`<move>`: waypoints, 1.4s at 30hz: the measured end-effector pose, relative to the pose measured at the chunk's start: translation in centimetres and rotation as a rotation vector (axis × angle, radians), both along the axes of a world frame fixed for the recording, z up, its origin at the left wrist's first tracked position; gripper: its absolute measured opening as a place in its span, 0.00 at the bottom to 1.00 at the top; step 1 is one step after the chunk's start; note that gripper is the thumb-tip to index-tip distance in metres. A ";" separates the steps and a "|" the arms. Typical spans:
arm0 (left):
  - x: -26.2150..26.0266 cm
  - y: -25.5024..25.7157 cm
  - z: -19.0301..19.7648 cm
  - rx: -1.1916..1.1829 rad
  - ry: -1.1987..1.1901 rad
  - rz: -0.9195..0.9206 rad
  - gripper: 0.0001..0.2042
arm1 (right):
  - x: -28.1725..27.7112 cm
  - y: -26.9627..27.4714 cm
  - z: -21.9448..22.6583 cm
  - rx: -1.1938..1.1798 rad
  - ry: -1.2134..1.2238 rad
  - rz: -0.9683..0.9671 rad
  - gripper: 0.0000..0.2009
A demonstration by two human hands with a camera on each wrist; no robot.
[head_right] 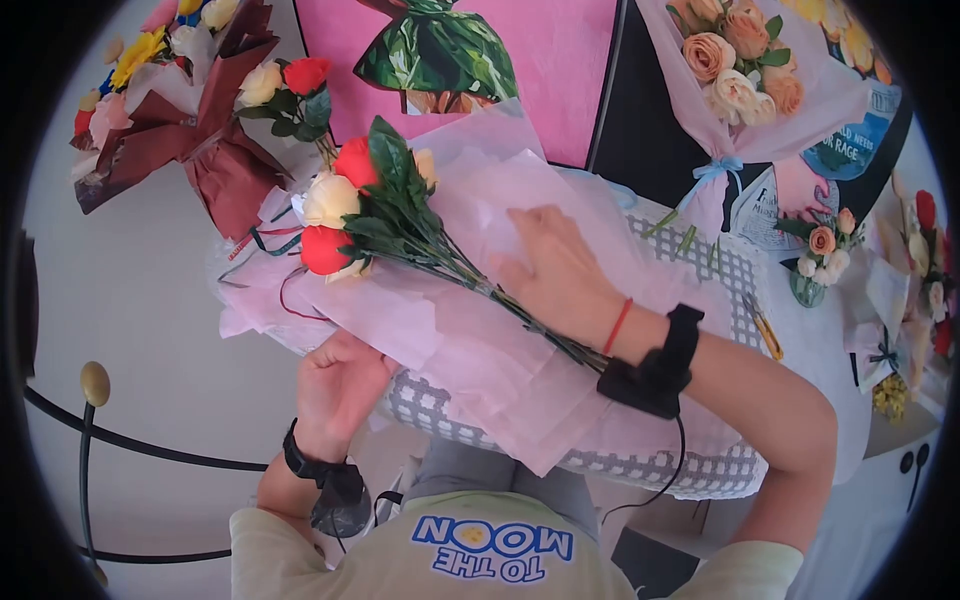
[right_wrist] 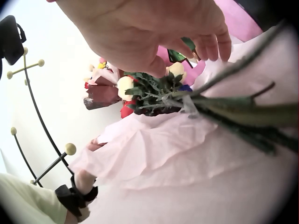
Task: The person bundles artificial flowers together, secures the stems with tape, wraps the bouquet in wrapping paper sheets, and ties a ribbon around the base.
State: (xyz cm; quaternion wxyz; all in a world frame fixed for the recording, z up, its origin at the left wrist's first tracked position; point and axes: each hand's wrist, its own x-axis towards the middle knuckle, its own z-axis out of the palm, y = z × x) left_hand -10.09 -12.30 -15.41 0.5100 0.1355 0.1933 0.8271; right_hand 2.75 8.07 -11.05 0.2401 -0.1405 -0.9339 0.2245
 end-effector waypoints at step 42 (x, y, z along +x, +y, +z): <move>-5.8 -4.1 3.5 -0.075 0.057 0.146 0.19 | 4.3 4.4 5.2 0.025 0.146 -0.011 0.11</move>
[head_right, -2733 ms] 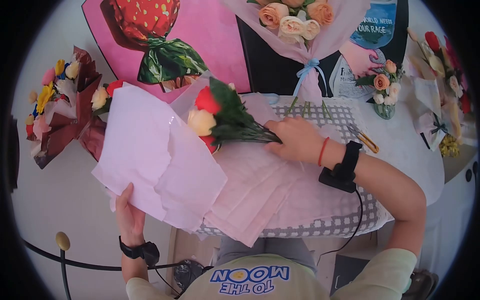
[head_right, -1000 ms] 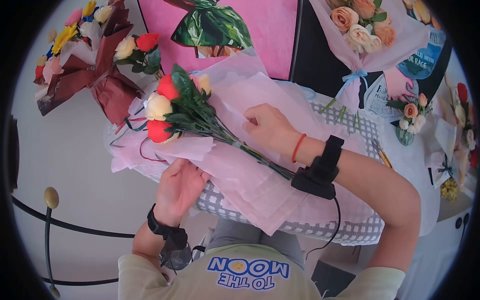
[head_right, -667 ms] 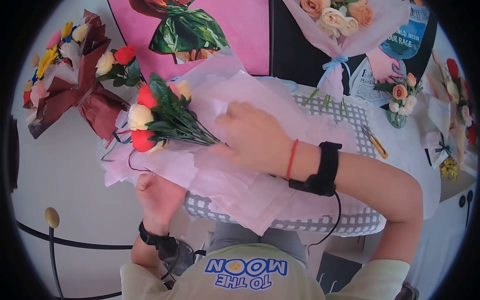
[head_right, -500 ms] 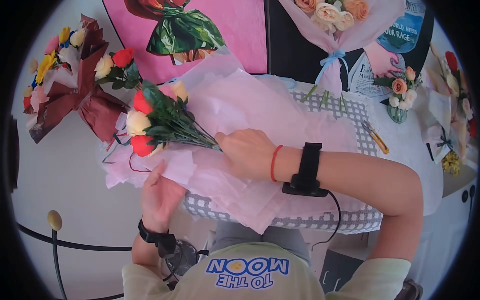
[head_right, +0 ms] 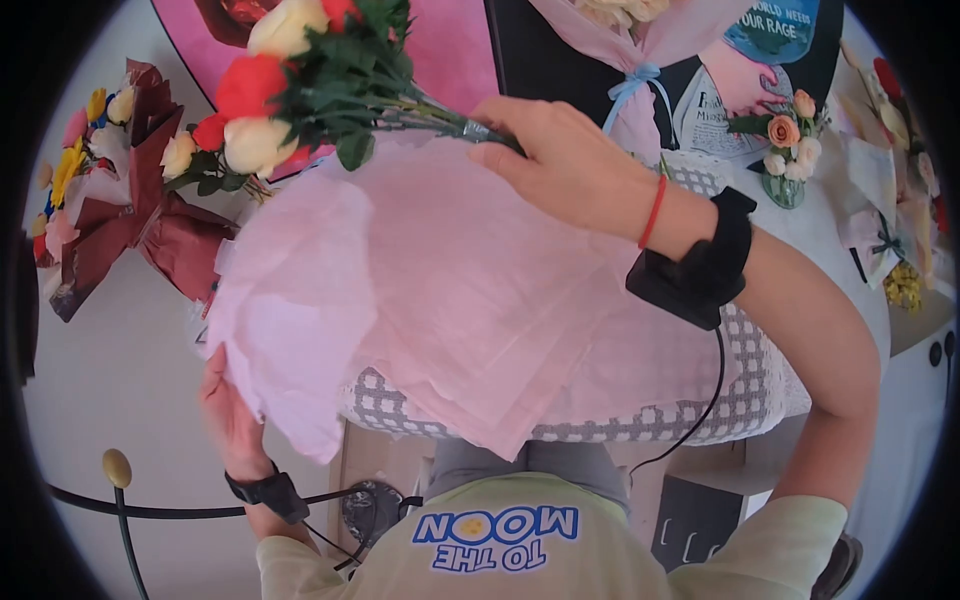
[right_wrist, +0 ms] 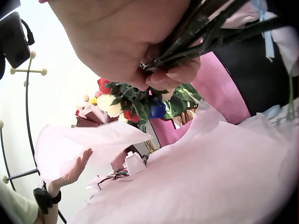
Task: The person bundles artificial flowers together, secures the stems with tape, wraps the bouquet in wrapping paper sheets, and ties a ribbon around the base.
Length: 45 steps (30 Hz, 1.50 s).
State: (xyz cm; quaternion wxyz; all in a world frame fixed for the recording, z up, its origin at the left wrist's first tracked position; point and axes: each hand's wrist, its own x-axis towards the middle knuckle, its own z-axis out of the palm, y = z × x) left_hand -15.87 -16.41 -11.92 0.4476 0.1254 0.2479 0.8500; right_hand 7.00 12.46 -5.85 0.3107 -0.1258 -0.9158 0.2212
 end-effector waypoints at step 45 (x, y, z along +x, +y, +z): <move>-2.4 -3.5 -2.0 0.206 0.072 0.115 0.17 | -3.4 -1.0 4.0 0.251 -0.144 0.093 0.11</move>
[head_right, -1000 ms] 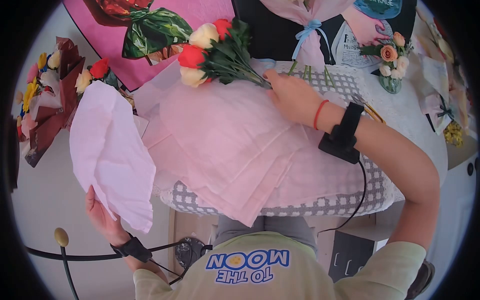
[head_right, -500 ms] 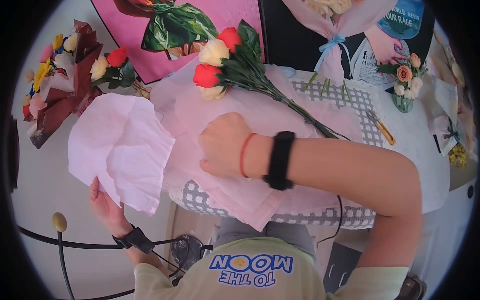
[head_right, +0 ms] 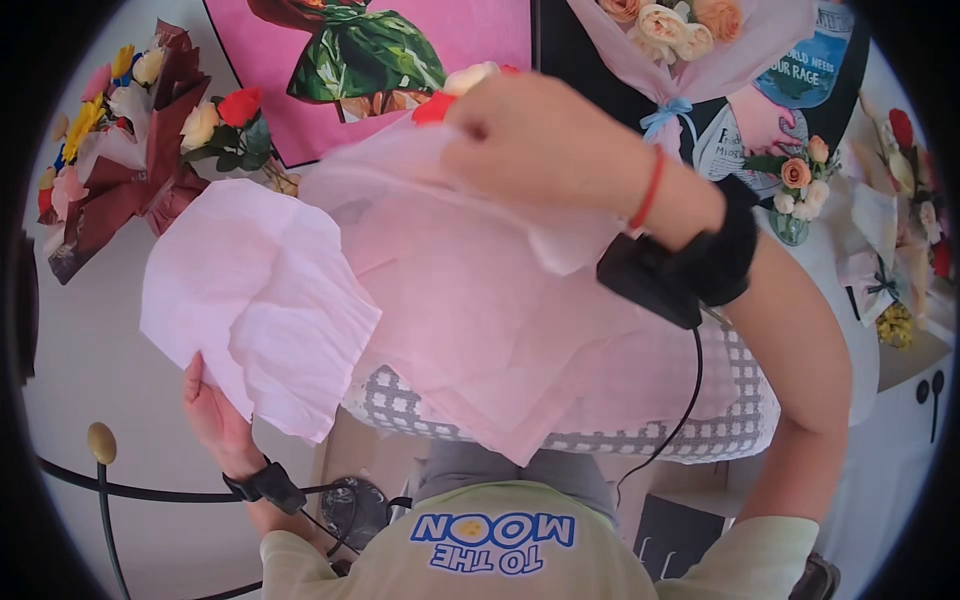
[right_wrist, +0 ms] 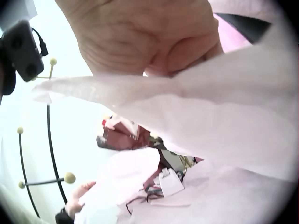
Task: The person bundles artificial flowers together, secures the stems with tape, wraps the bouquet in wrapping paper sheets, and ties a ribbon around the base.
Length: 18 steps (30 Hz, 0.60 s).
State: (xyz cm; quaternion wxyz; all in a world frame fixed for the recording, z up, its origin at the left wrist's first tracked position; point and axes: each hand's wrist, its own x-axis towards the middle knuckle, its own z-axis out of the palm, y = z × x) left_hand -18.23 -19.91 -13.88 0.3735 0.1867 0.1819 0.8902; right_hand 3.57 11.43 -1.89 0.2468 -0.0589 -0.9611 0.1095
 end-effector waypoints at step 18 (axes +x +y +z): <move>3.3 3.0 0.1 0.086 -0.060 -0.320 0.21 | 7.1 2.0 -7.1 -1.616 0.052 -0.007 0.12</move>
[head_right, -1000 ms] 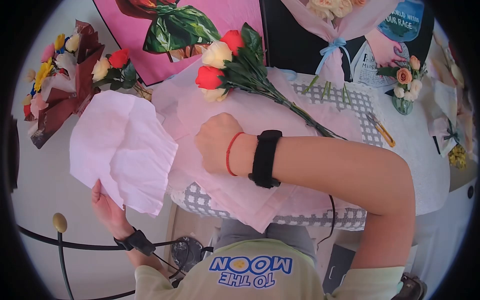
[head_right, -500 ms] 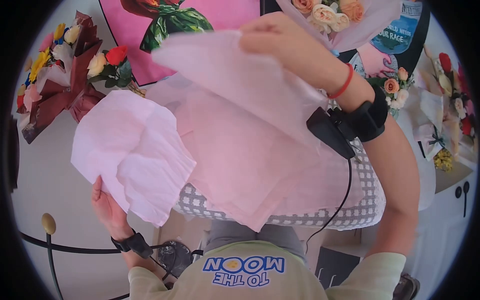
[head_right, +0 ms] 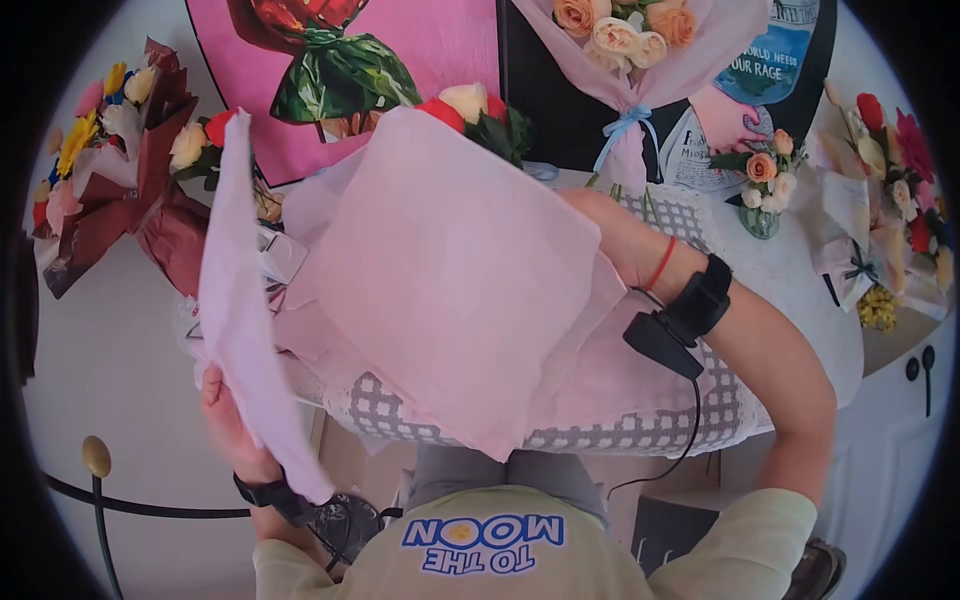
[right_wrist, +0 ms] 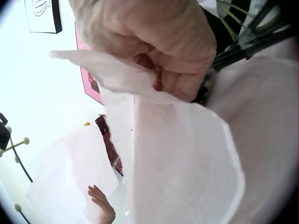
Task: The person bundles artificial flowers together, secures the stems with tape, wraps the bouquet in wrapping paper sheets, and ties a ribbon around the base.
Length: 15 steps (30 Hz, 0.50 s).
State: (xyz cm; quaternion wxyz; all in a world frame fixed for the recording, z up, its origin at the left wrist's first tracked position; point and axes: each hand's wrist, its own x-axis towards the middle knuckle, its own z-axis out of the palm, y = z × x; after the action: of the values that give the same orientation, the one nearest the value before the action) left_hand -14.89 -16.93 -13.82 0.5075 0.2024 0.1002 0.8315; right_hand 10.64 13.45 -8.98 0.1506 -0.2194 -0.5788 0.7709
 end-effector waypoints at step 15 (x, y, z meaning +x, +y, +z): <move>6.0 3.6 -0.4 -0.503 0.119 0.152 0.16 | 0.0 -0.7 -0.7 0.443 -0.240 0.142 0.07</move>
State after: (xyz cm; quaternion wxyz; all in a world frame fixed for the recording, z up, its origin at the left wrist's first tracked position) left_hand -8.93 -13.34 -14.22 0.4712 0.1106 0.3481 0.8028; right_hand 10.63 12.73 -9.69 0.0705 -0.2300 -0.7611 0.6024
